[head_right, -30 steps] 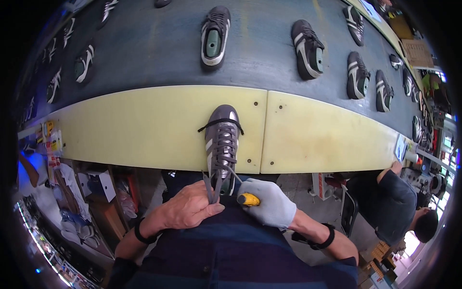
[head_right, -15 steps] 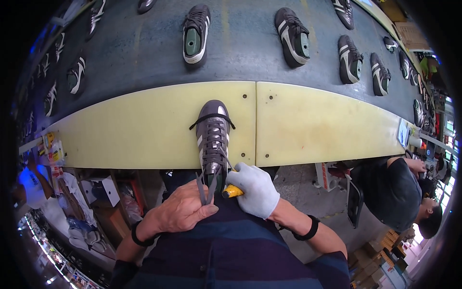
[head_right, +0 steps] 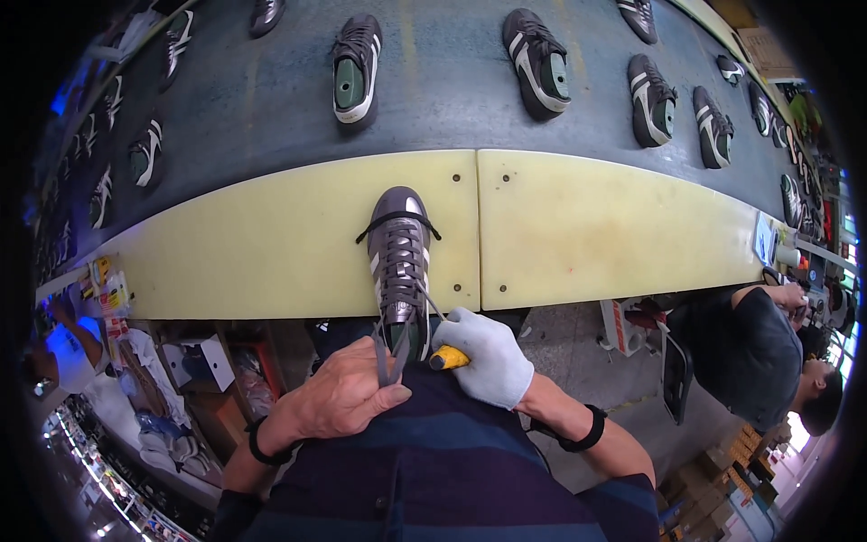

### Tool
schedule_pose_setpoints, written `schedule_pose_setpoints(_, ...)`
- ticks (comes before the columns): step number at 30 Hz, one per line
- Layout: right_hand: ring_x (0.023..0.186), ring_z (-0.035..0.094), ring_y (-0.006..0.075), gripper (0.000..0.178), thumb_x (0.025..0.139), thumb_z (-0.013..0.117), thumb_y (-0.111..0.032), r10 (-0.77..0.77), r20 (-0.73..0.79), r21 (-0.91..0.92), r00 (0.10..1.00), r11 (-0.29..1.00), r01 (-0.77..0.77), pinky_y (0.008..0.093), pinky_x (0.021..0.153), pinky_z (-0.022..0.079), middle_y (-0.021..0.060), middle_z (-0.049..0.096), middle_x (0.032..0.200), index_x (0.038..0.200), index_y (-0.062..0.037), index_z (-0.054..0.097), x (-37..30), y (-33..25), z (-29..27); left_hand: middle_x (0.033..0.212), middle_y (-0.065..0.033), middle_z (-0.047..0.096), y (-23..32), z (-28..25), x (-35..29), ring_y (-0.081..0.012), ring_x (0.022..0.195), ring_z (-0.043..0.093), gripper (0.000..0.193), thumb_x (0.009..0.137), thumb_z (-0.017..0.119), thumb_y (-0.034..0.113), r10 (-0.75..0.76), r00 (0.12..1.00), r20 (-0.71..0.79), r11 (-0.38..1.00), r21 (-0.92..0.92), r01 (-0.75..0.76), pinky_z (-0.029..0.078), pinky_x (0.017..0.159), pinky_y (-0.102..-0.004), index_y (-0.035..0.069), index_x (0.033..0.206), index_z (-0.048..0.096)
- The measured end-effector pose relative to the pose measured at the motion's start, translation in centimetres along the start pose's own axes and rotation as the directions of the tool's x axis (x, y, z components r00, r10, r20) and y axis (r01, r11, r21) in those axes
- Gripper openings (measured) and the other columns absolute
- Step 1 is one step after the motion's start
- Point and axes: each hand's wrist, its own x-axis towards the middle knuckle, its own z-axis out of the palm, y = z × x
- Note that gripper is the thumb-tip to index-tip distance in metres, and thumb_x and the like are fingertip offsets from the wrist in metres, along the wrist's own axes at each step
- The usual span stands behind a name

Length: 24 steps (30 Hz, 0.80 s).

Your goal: Insert laces and adjust the tongue of newly manufactured shoes on a conveyor belt.

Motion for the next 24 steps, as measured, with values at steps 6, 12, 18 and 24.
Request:
schedule_pose_setpoints(6,0.082,0.063,0.0376,0.023,0.071,0.068,0.007,-0.024,-0.029,0.015,0.999,1.000,0.024,0.0432,0.070,0.050,0.0140,0.059,0.089,0.090,-0.0068,0.064,0.7,-1.0,-0.4,0.084,-0.0133,0.060,0.4,0.1,-0.1,-0.0330,0.077,0.056,0.030,0.103,0.064,0.024,-0.021,1.000,0.012,1.000,0.017,0.021,0.043,0.076,-0.0436,0.001,0.084,0.063)
schedule_pose_setpoints(12,0.086,0.064,0.0389,0.021,0.074,0.069,0.000,0.031,0.174,-0.182,0.984,0.983,0.001,0.0456,0.072,0.051,0.0147,0.060,0.090,0.093,-0.0086,0.066,0.1,-0.5,-0.6,0.082,-0.0132,0.059,0.0,0.3,-0.4,-0.0330,0.075,0.055,0.029,0.102,0.064,0.023,-0.010,1.000,-0.017,1.000,0.001,0.010,0.043,0.075,-0.0438,0.001,0.084,0.062)
schedule_pose_setpoints(18,0.080,0.062,0.0220,0.023,0.078,0.078,-0.008,0.080,0.260,0.331,0.962,0.929,-0.166,0.0343,0.078,0.051,0.0068,0.062,0.090,0.092,-0.0043,0.060,-3.5,0.2,-3.1,0.079,-0.0134,0.058,-0.1,-0.2,-0.8,-0.0332,0.072,0.054,0.031,0.103,0.064,0.023,0.035,0.999,0.010,0.992,0.124,-0.036,0.042,0.072,-0.0440,0.001,0.081,0.062)
schedule_pose_setpoints(24,0.082,0.065,0.0307,0.021,0.075,0.075,-0.004,0.114,0.163,0.100,0.980,0.986,-0.131,0.0375,0.076,0.051,0.0106,0.063,0.089,0.093,-0.0073,0.065,-0.5,-0.8,-3.6,0.075,-0.0131,0.055,0.3,-0.2,-1.1,-0.0334,0.070,0.051,0.037,0.105,0.061,0.027,0.036,0.997,-0.070,0.998,-0.045,-0.039,0.042,0.072,-0.0438,0.001,0.079,0.060)
